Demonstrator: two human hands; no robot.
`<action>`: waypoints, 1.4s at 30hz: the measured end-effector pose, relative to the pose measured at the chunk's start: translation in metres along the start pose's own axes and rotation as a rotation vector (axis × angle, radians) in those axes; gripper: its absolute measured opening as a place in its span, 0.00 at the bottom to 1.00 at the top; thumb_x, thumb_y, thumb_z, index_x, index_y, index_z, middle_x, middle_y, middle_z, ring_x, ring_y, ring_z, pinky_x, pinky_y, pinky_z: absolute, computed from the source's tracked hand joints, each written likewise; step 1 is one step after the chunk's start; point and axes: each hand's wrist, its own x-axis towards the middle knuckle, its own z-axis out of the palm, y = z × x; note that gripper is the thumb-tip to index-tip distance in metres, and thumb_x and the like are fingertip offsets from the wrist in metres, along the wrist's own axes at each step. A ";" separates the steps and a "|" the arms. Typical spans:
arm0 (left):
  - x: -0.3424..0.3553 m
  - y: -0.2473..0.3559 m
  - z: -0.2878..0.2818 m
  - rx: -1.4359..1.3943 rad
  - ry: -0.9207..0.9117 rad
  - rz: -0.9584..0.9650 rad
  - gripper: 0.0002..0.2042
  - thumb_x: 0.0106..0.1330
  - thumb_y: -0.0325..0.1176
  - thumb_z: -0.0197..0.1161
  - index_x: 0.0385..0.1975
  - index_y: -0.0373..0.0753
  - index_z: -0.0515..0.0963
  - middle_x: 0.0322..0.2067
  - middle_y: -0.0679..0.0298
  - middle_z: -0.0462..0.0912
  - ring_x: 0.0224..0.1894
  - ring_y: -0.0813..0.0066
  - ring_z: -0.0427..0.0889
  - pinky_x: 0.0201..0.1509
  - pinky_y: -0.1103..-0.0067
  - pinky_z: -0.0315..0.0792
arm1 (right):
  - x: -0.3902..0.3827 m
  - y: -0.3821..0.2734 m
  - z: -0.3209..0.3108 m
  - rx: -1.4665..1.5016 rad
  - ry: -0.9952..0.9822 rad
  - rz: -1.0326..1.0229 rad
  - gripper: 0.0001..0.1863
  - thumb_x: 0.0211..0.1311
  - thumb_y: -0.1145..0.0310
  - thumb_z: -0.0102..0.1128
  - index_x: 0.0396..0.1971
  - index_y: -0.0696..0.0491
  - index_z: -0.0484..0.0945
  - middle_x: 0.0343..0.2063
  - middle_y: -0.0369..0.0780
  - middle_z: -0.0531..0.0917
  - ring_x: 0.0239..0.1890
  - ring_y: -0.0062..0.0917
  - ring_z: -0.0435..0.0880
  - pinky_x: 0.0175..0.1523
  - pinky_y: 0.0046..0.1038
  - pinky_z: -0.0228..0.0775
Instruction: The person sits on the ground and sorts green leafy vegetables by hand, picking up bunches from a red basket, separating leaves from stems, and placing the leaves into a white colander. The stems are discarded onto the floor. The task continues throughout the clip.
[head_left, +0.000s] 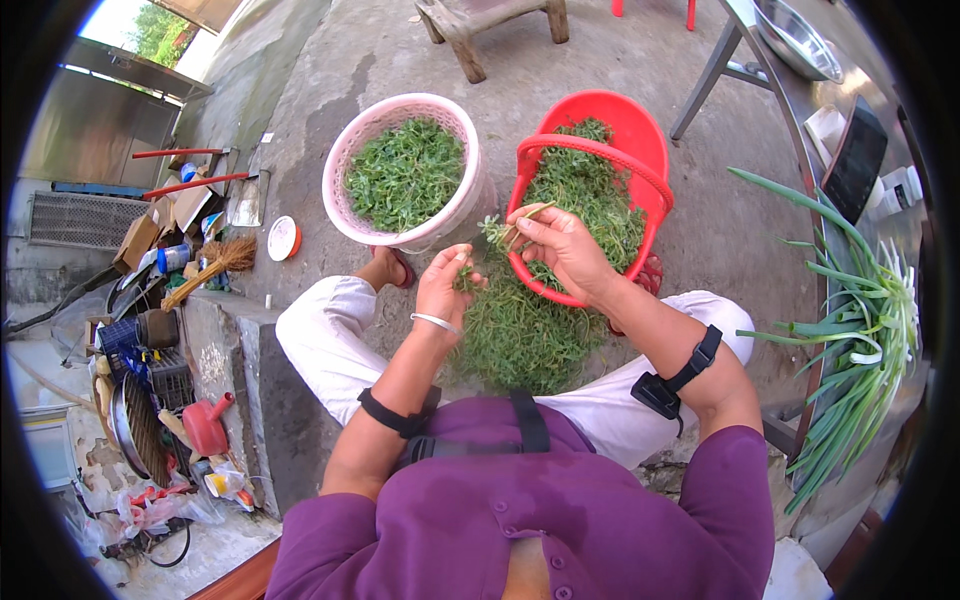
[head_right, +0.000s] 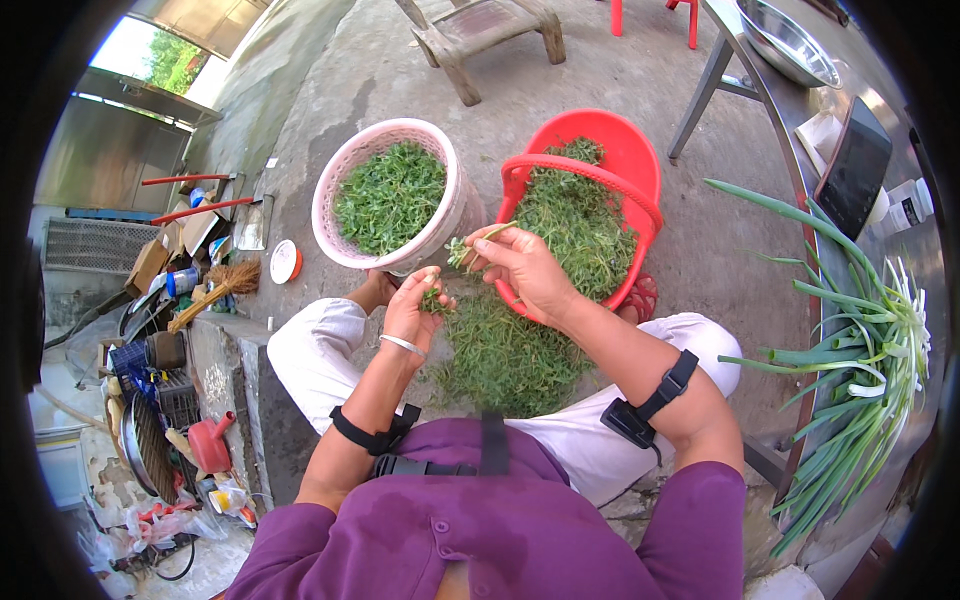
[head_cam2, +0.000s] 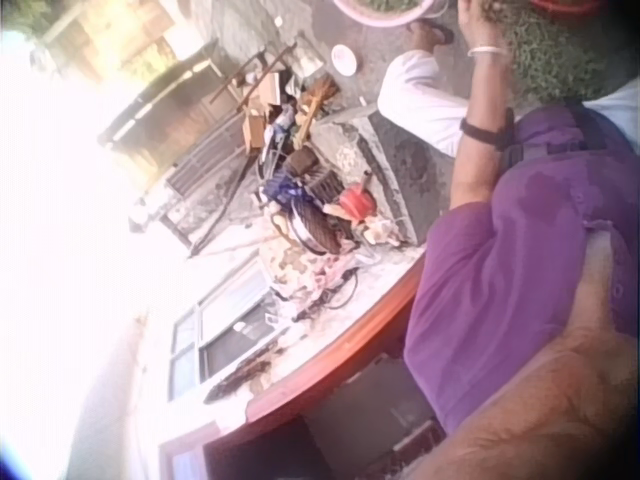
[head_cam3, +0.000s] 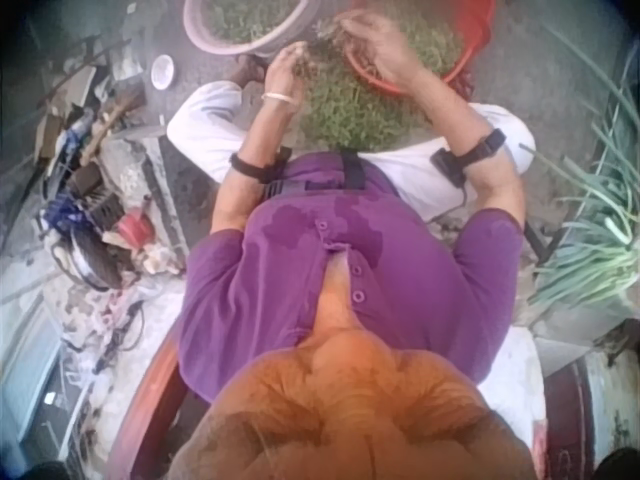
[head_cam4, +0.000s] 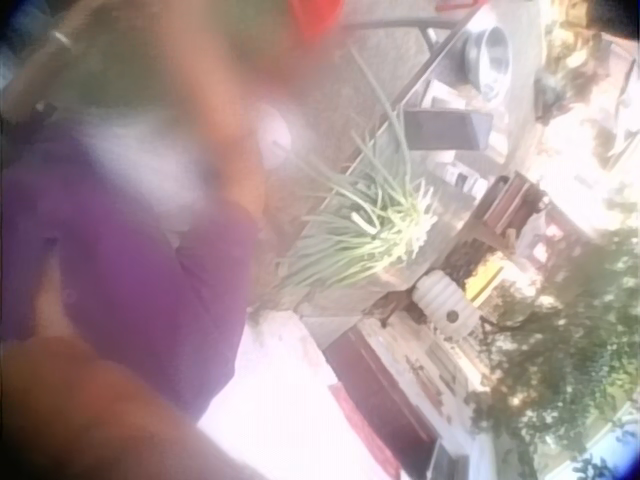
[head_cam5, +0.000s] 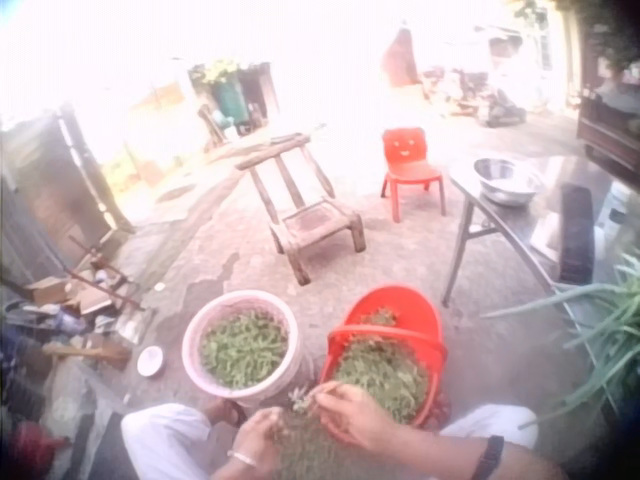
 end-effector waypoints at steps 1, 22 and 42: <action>-0.001 0.002 0.000 -0.041 0.011 0.010 0.09 0.71 0.34 0.54 0.47 0.41 0.73 0.29 0.72 0.74 0.30 0.81 0.76 0.36 0.78 0.71 | 0.001 0.000 -0.003 0.058 0.000 0.054 0.09 0.67 0.68 0.56 0.43 0.54 0.78 0.36 0.34 0.83 0.37 0.15 0.80 0.39 0.17 0.71; -0.003 0.012 0.010 0.254 -0.274 -0.093 0.06 0.68 0.34 0.60 0.36 0.39 0.78 0.19 0.77 0.68 0.20 0.88 0.66 0.27 0.87 0.64 | 0.006 0.016 -0.016 0.043 0.033 0.271 0.11 0.69 0.63 0.52 0.42 0.52 0.77 0.30 0.32 0.82 0.31 0.13 0.78 0.34 0.15 0.67; 0.000 -0.001 0.008 0.201 -0.063 0.046 0.08 0.66 0.34 0.62 0.39 0.38 0.79 0.19 0.75 0.71 0.20 0.86 0.68 0.26 0.84 0.65 | 0.002 0.019 -0.011 -0.552 -0.222 0.398 0.09 0.61 0.72 0.58 0.40 0.56 0.79 0.33 0.33 0.81 0.33 0.16 0.78 0.38 0.18 0.70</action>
